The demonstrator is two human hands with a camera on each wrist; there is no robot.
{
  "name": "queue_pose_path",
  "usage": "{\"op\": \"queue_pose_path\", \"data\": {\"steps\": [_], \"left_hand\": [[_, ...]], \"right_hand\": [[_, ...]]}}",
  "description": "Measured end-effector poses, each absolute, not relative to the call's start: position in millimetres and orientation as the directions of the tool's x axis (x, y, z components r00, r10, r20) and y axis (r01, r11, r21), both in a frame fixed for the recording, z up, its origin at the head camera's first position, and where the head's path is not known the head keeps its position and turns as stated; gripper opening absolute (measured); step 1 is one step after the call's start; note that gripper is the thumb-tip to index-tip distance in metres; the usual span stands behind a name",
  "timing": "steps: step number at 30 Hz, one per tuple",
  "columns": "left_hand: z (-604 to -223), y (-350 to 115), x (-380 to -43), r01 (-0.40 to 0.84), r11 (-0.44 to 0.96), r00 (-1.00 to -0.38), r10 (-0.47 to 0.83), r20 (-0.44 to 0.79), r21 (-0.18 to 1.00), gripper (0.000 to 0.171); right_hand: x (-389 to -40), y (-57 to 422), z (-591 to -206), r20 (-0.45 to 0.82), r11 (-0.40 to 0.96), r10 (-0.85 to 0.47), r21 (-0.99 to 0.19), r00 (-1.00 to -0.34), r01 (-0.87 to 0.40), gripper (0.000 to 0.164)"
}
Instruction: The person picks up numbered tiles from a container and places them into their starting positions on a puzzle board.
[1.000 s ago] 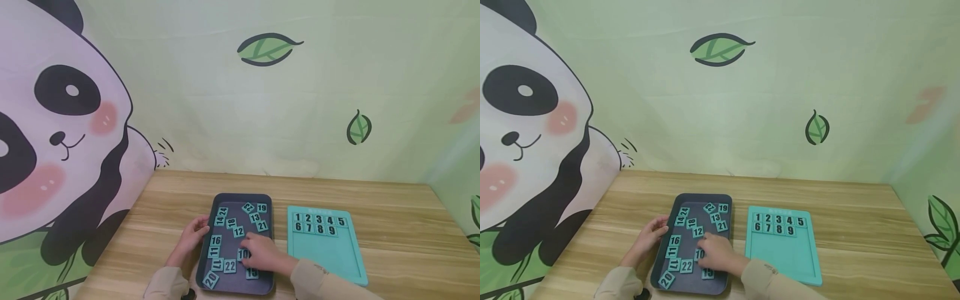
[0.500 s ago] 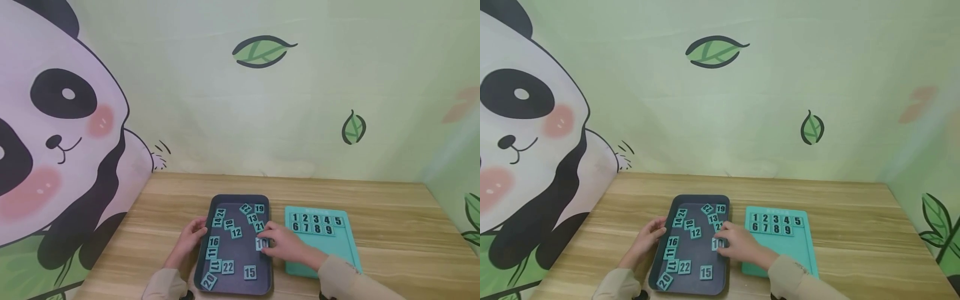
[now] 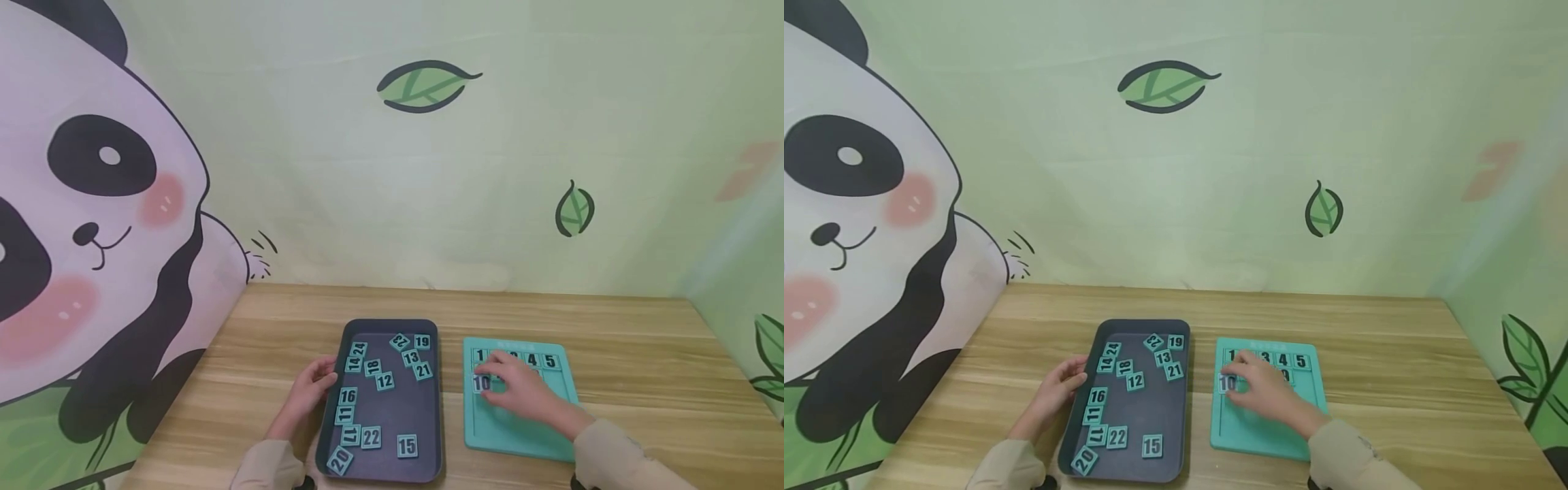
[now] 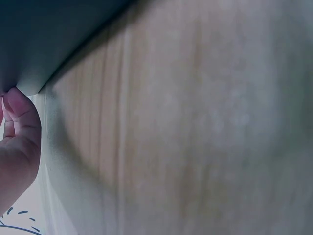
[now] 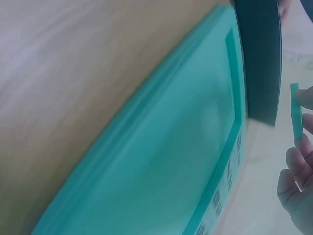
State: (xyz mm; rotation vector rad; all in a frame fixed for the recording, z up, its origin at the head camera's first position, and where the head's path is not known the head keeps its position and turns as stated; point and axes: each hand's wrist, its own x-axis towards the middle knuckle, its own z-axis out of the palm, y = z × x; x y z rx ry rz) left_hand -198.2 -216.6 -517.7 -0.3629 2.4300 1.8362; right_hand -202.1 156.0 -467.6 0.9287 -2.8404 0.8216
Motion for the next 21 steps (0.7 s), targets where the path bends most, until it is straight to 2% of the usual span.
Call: {"op": "queue_pose_path", "data": {"steps": [14,21], "left_hand": [[-518,-217,-198,-0.225,0.27,-0.971,-0.14,-0.194,0.936,0.035],[-515,-215,-196,-0.241,0.266,-0.967,-0.145,-0.208,0.933,0.035]], "right_hand": [[-216,208,-476,0.218,0.79,-0.414,-0.398,-0.884,-0.468,0.032],[-220,229,-478,0.166,0.816,-0.351,-0.428,-0.922,-0.388,0.036]]}}
